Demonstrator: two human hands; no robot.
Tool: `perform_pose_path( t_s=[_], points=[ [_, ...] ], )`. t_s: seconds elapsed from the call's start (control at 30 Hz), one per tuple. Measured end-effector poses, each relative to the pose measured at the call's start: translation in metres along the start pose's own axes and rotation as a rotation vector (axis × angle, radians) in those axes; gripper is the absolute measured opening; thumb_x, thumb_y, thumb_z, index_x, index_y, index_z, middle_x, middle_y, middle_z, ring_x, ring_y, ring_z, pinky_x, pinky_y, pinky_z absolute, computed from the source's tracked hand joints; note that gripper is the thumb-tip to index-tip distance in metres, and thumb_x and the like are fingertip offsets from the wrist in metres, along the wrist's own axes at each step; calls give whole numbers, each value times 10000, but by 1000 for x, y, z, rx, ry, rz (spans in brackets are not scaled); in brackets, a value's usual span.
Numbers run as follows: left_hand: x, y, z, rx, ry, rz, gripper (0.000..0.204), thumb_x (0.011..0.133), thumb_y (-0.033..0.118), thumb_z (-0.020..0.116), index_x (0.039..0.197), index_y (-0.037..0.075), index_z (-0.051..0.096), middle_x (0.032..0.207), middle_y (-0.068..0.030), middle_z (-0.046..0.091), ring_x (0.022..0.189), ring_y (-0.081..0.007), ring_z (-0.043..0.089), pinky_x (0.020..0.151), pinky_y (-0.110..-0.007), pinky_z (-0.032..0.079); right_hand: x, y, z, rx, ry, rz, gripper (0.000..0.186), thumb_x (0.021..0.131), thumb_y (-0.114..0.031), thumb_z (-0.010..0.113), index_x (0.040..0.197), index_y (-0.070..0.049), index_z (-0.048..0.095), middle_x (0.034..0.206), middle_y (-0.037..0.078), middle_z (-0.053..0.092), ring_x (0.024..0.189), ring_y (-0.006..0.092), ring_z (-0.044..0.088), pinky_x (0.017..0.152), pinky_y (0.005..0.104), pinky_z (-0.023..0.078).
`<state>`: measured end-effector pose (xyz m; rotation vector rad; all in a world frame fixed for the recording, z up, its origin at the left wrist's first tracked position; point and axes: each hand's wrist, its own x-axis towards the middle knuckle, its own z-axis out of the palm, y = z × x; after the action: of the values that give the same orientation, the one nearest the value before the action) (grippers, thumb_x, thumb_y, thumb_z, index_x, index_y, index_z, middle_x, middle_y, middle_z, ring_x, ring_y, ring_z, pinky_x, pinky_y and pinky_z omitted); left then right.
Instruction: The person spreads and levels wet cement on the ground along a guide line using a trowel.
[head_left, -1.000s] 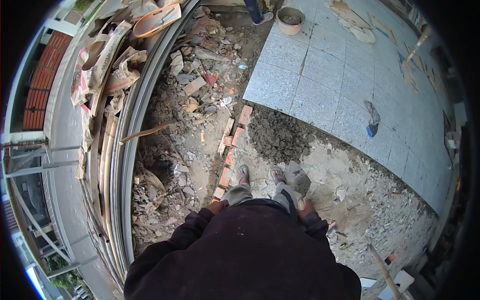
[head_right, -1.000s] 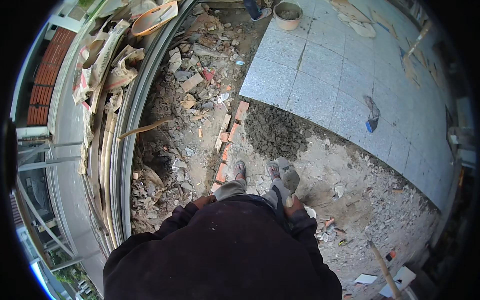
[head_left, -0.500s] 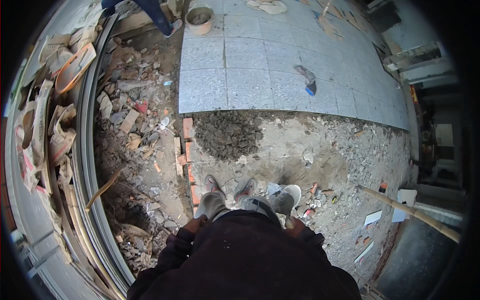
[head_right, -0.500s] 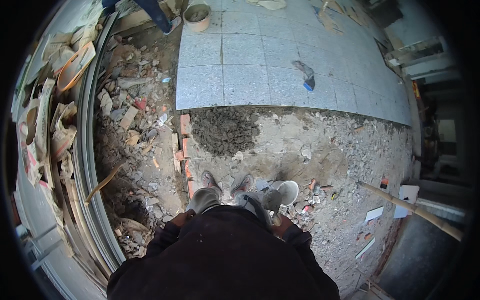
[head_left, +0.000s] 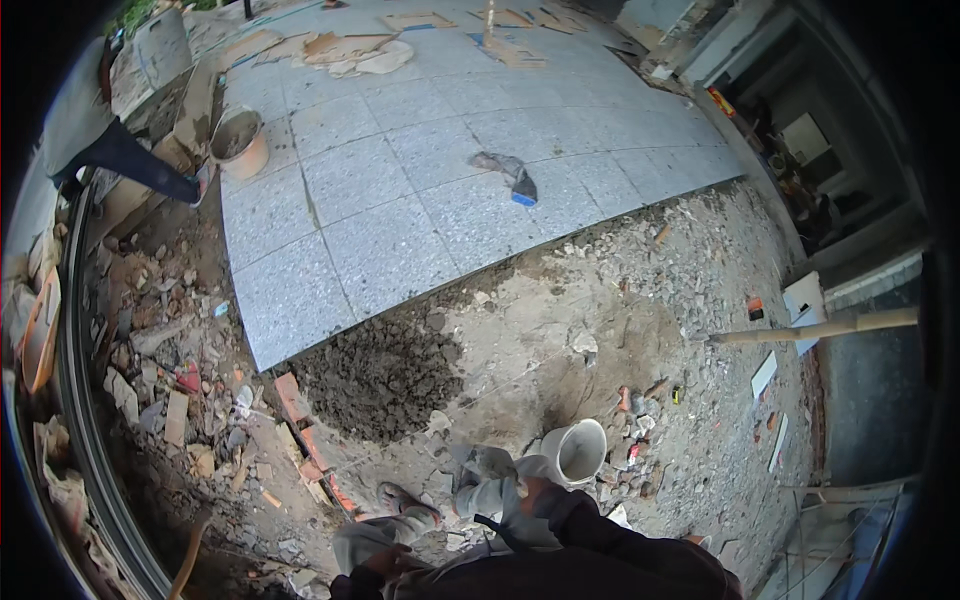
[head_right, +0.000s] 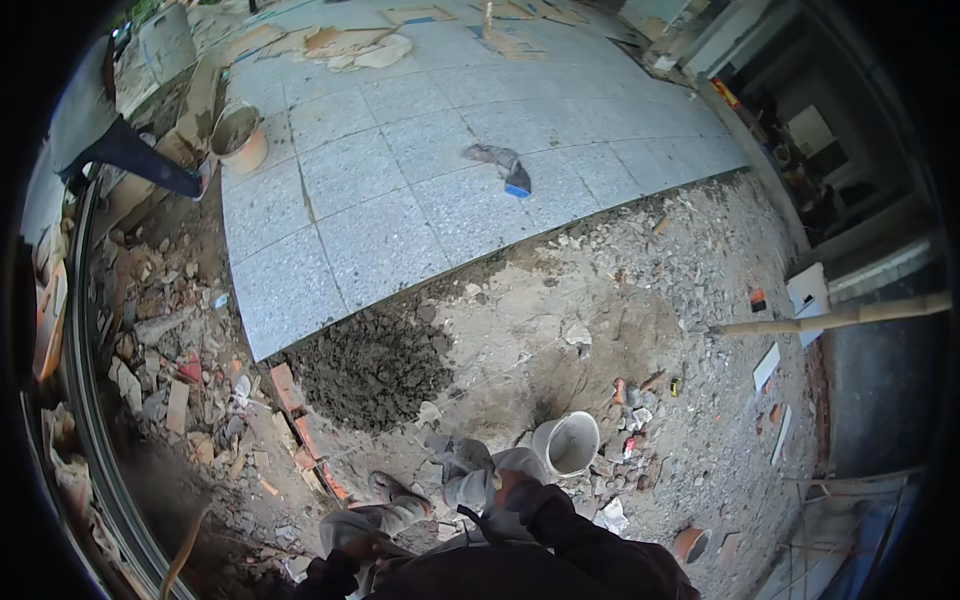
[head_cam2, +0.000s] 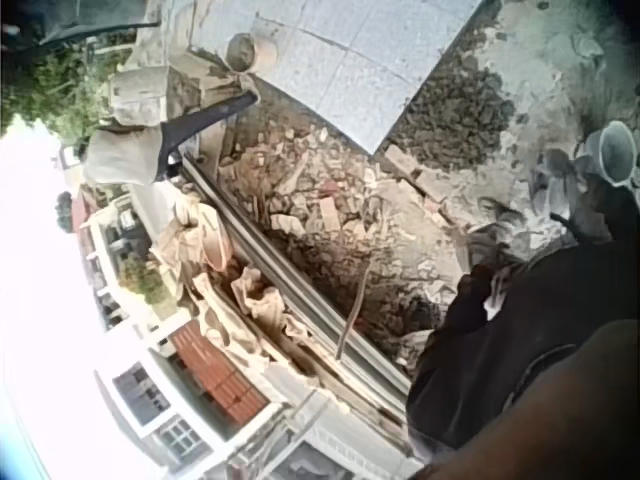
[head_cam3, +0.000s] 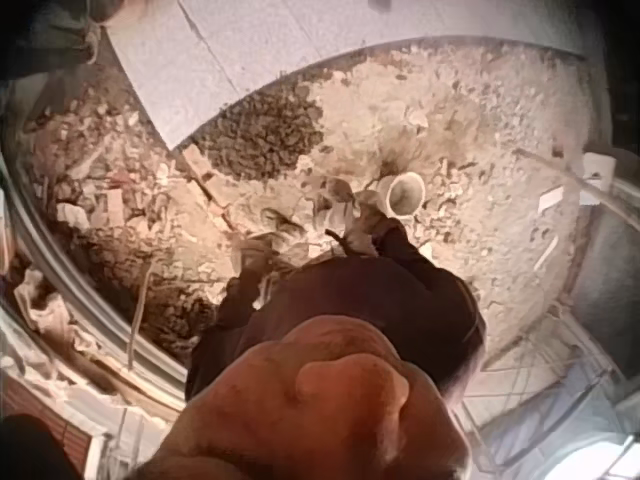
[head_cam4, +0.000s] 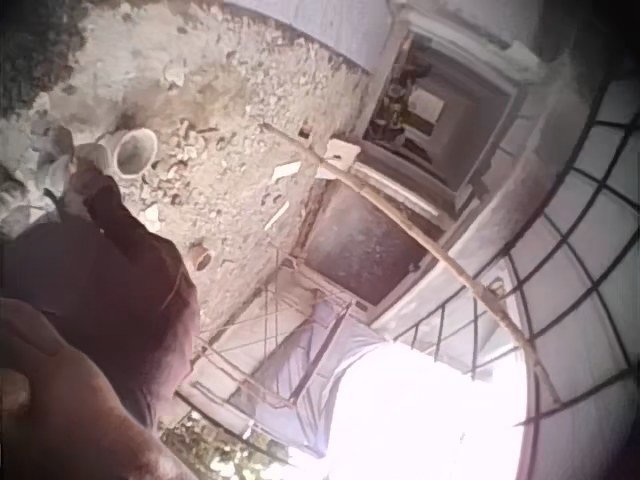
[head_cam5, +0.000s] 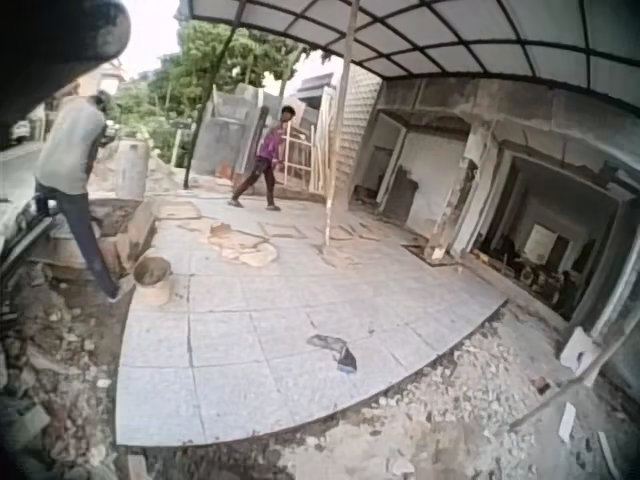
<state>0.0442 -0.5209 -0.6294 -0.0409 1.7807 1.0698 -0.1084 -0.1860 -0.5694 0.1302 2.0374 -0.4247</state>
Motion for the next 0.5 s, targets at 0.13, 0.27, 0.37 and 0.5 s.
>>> perform_pose_path(
  t_s=[0.13, 0.27, 0.37, 0.5],
  points=[
    [62, -19, -62, 106, 456, -23, 297, 764, 241, 453, 1016, 84, 449, 680, -191, 556, 666, -361, 538, 610, -431, 422, 116, -21, -30, -299, 115, -11, 544, 631, -260, 531, 1105, -16, 424, 1002, 240, 497, 956, 351, 471, 822, 391, 382],
    [95, -90, -97, 60, 711, -237, 271, 764, 179, 431, 1004, 56, 453, 790, -215, 552, 752, -363, 534, 652, -422, 426, 247, -66, -39, -459, 275, -101, 518, 661, -288, 574, 1091, -45, 419, 965, 218, 513, 908, 350, 498, 766, 410, 412],
    [106, -136, -90, 26, 821, -322, 282, 760, 162, 436, 1013, 42, 456, 807, -218, 550, 767, -355, 534, 667, -414, 426, 341, -102, -31, -497, 453, -255, 444, 661, -227, 591, 1028, -27, 442, 945, 215, 524, 879, 345, 515, 741, 408, 426],
    [122, -144, -64, 116, 747, -390, 307, 758, 170, 464, 1041, 52, 445, 826, -209, 548, 755, -351, 531, 661, -404, 424, 409, -156, 23, -632, 350, -241, 430, 711, -179, 574, 1078, -20, 415, 1005, 197, 507, 910, 330, 511, 759, 402, 441]
  ],
)
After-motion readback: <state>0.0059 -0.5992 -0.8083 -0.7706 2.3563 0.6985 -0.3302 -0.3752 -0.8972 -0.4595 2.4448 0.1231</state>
